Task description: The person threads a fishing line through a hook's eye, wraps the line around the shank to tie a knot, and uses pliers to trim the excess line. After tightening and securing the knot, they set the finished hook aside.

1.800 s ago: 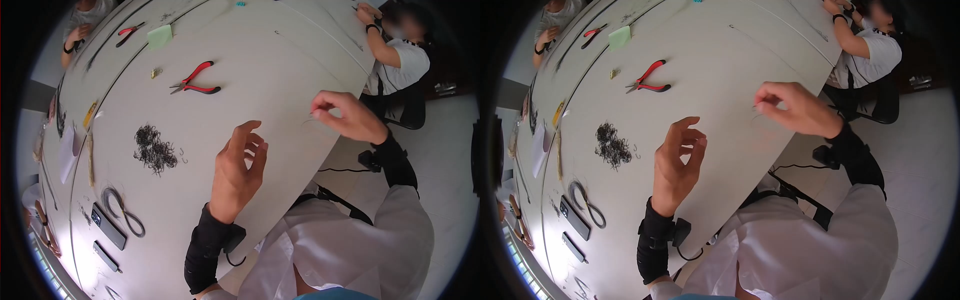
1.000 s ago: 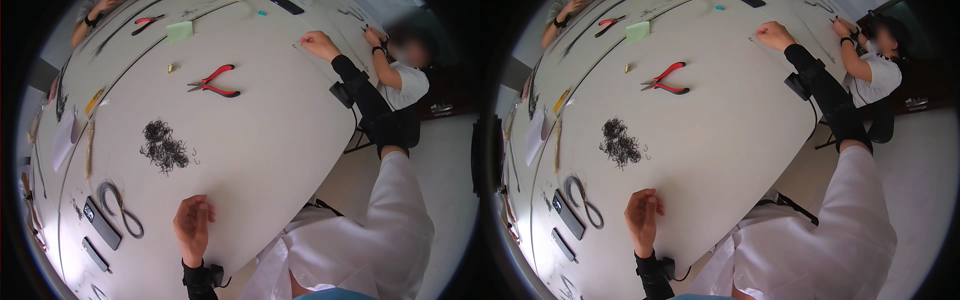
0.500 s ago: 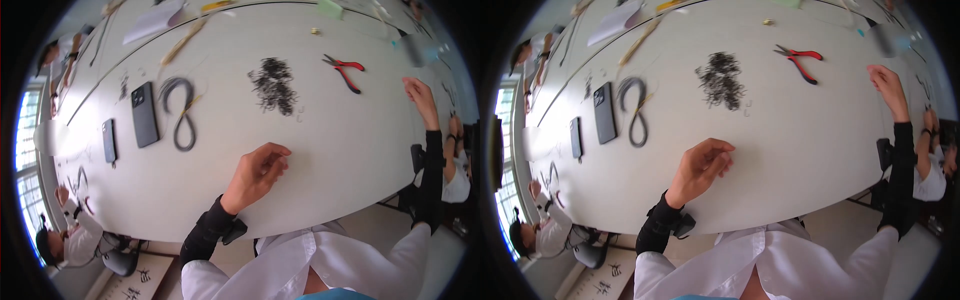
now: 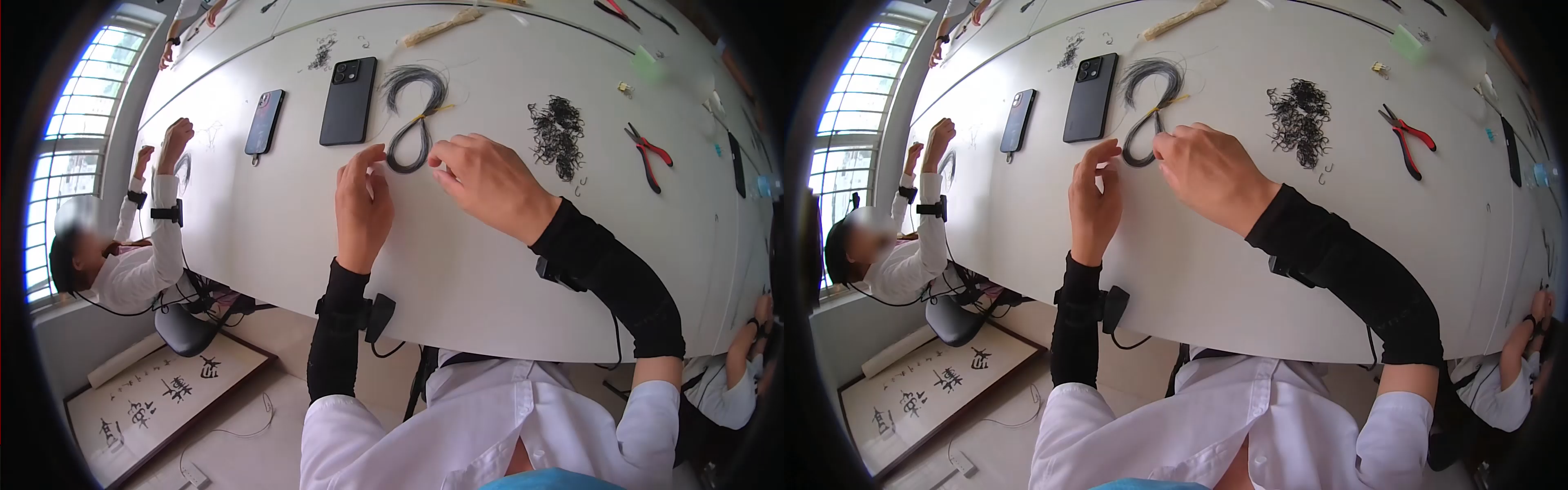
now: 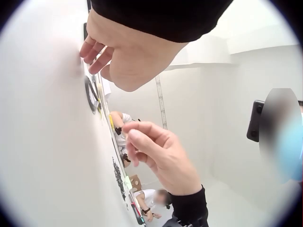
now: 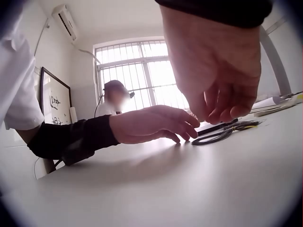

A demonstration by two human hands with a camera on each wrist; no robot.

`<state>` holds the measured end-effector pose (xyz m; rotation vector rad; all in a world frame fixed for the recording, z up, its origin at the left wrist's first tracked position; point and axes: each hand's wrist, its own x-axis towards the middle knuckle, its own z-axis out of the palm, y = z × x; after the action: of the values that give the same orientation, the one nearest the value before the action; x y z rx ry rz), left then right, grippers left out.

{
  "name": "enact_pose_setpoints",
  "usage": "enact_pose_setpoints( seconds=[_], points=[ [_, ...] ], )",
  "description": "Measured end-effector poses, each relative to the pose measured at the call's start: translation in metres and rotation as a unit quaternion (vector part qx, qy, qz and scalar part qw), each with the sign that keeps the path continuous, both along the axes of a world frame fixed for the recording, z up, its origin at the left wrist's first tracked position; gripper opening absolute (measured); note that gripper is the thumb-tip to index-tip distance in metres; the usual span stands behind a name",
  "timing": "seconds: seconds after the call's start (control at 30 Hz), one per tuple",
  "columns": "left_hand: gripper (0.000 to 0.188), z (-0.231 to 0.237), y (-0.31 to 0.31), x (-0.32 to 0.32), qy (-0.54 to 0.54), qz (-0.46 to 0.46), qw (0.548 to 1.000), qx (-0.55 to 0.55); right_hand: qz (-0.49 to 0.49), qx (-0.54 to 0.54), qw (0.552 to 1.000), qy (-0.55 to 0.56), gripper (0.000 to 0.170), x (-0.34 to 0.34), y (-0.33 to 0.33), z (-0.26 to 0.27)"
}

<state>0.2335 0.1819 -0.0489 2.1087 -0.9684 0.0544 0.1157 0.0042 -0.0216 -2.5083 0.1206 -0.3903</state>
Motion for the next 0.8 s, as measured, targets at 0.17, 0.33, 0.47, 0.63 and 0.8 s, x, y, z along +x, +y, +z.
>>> enact_pose_setpoints(
  seconds=[0.17,0.33,0.47,0.63,0.8],
  points=[
    [0.033,0.005,0.005,-0.006,0.117,-0.024,0.993,-0.012,-0.001,-0.033,0.999,-0.032,0.01,0.031,0.02,-0.035],
    [0.032,0.001,0.005,0.003,0.136,-0.04,0.988,-0.055,-0.01,-0.008,1.0,-0.02,0.007,0.032,0.021,-0.039],
    [0.03,0.005,0.001,0.009,0.117,-0.047,0.991,-0.037,-0.026,0.061,0.998,-0.022,0.006,0.029,0.021,-0.034],
    [0.029,-0.002,-0.006,0.015,0.067,-0.075,0.995,-0.023,-0.043,0.113,0.993,-0.005,0.008,0.028,0.019,-0.031],
    [0.027,0.001,-0.011,0.015,0.081,-0.055,0.994,-0.041,-0.055,0.159,0.986,-0.003,0.01,0.029,0.018,-0.034]
  ],
)
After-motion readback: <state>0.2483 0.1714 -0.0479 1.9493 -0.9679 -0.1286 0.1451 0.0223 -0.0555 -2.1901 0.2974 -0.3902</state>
